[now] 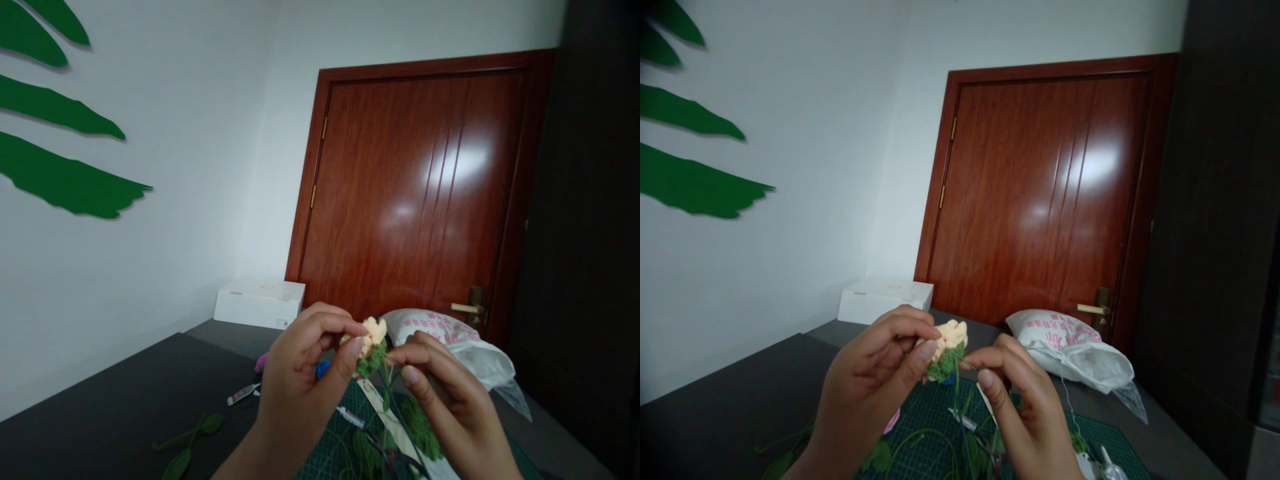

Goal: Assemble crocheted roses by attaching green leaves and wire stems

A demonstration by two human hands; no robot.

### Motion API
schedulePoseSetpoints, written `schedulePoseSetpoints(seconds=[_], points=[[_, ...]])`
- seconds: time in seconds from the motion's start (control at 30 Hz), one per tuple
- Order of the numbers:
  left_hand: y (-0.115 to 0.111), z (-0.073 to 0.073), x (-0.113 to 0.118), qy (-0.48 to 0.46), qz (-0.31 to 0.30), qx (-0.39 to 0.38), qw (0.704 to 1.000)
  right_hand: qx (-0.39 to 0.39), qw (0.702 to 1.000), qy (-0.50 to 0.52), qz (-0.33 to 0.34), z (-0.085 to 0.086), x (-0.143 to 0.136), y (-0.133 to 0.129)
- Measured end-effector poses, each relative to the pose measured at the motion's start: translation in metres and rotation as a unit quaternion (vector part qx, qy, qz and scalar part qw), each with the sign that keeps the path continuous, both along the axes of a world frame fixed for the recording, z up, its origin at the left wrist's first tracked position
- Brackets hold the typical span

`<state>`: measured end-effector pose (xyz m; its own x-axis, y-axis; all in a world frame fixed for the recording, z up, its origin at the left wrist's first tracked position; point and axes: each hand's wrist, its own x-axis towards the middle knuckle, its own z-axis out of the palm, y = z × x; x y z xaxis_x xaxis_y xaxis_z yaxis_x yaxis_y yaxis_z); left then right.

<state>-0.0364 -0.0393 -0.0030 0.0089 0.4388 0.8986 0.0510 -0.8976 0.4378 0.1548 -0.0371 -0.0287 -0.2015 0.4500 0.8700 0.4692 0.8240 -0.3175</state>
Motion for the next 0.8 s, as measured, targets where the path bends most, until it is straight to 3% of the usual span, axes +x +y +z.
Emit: schedulePoseSetpoints(seconds=[0.4, 0.8], points=[[-0.014, 0.002, 0.003, 0.045, 0.122, 0.101, 0.986, -0.035, 0.998, -0.011, 0.043, 0.005, 0.01, 0.0], [-0.012, 0.001, 0.003, 0.029, 0.034, 0.013, 0.999, -0.023, 0.996, 0.024, 0.078, 0.003, 0.004, 0.005]])
